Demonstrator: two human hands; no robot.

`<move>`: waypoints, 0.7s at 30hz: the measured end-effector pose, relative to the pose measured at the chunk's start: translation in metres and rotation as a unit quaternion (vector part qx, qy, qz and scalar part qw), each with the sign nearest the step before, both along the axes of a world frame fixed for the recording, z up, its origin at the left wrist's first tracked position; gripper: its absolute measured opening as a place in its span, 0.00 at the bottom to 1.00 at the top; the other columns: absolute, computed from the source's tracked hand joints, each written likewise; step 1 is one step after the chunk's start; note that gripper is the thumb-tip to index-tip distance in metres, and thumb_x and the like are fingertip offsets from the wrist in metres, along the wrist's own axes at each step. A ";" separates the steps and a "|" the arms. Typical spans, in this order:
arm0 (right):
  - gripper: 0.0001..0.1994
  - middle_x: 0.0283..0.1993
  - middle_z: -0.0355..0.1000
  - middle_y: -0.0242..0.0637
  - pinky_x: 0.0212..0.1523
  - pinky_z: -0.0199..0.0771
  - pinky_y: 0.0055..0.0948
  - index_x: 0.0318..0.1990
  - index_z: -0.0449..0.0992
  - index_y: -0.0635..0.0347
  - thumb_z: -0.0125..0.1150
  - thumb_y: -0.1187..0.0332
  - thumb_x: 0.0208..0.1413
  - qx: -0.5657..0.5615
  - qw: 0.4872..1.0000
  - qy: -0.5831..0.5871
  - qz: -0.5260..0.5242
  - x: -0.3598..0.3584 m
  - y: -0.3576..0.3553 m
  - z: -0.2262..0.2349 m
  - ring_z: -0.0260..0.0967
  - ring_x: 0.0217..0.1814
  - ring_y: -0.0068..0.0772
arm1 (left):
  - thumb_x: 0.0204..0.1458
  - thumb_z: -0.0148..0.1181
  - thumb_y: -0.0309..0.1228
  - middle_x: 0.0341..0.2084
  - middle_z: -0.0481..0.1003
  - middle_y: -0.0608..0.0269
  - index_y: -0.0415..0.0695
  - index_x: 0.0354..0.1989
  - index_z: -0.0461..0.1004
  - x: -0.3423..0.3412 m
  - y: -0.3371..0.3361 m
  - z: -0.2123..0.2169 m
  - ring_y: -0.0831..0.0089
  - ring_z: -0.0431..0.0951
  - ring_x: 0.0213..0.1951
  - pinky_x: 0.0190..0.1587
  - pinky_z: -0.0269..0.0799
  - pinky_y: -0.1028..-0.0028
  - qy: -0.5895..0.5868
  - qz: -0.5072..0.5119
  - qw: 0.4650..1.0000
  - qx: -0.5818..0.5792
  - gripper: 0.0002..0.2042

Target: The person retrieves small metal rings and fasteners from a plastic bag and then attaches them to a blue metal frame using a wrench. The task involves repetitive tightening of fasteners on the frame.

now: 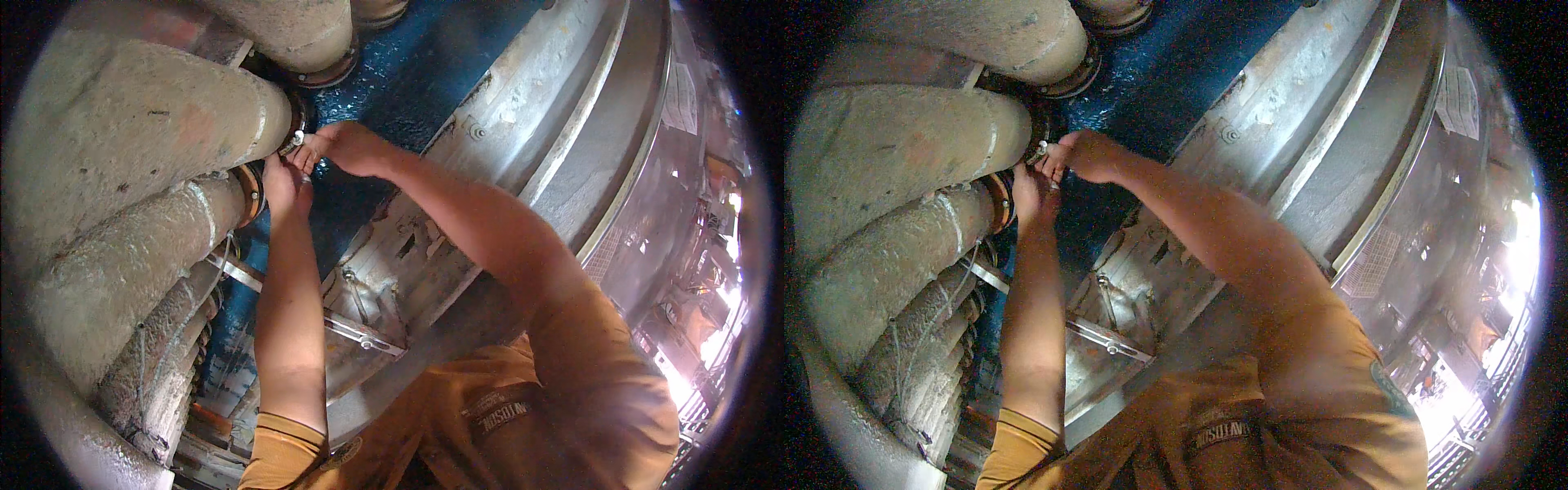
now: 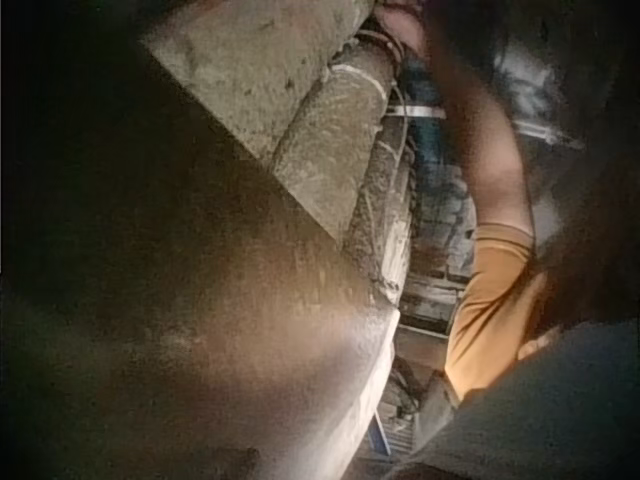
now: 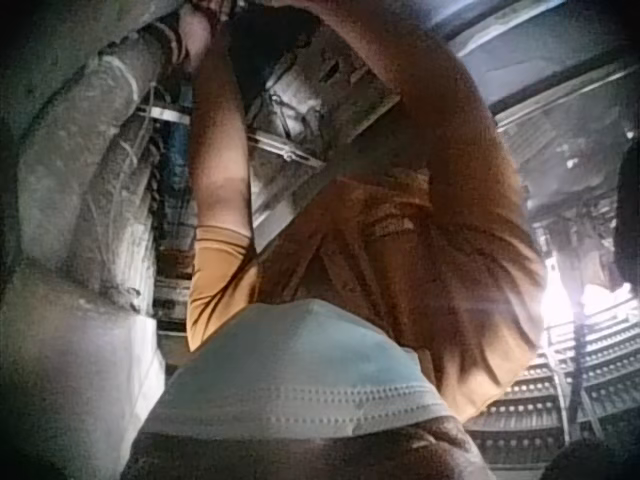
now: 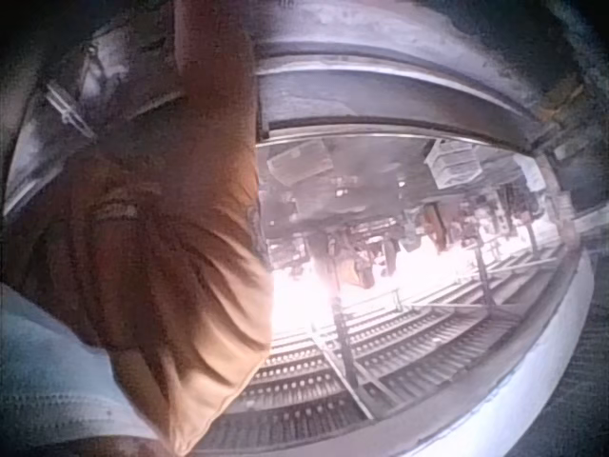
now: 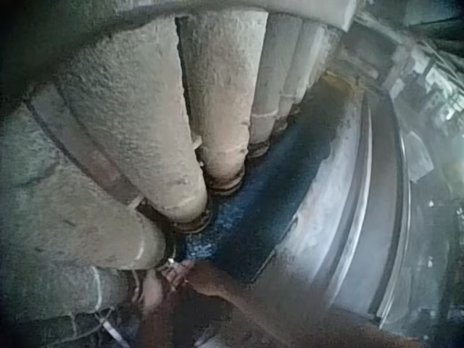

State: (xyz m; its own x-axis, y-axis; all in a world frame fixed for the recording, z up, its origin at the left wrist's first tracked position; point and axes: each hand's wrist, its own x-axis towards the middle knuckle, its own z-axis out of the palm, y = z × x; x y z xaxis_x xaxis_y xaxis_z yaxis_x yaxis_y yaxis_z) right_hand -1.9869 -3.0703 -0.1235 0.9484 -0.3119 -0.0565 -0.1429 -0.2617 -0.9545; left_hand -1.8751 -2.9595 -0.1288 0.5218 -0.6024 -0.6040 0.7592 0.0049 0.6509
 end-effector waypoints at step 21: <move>0.19 0.33 0.74 0.45 0.43 0.68 0.34 0.36 0.74 0.64 0.43 0.57 0.62 0.172 0.936 -0.003 -0.308 0.003 0.071 -0.021 0.72 0.39 0.43 | 0.63 0.36 0.41 0.37 0.75 0.56 0.38 0.49 0.65 0.005 0.003 -0.010 0.66 0.74 0.39 0.42 0.70 0.71 -0.005 -0.065 0.996 -0.062 0.19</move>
State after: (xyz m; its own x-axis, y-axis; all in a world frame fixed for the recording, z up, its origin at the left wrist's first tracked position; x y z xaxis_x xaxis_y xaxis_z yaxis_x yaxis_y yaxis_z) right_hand -1.9838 -2.9990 -0.1448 0.5951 -0.7638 -0.2499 -0.1604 0.1918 -0.9682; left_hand -1.8700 -2.9570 -0.1386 0.4403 -0.7354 -0.5151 0.7517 -0.0118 0.6594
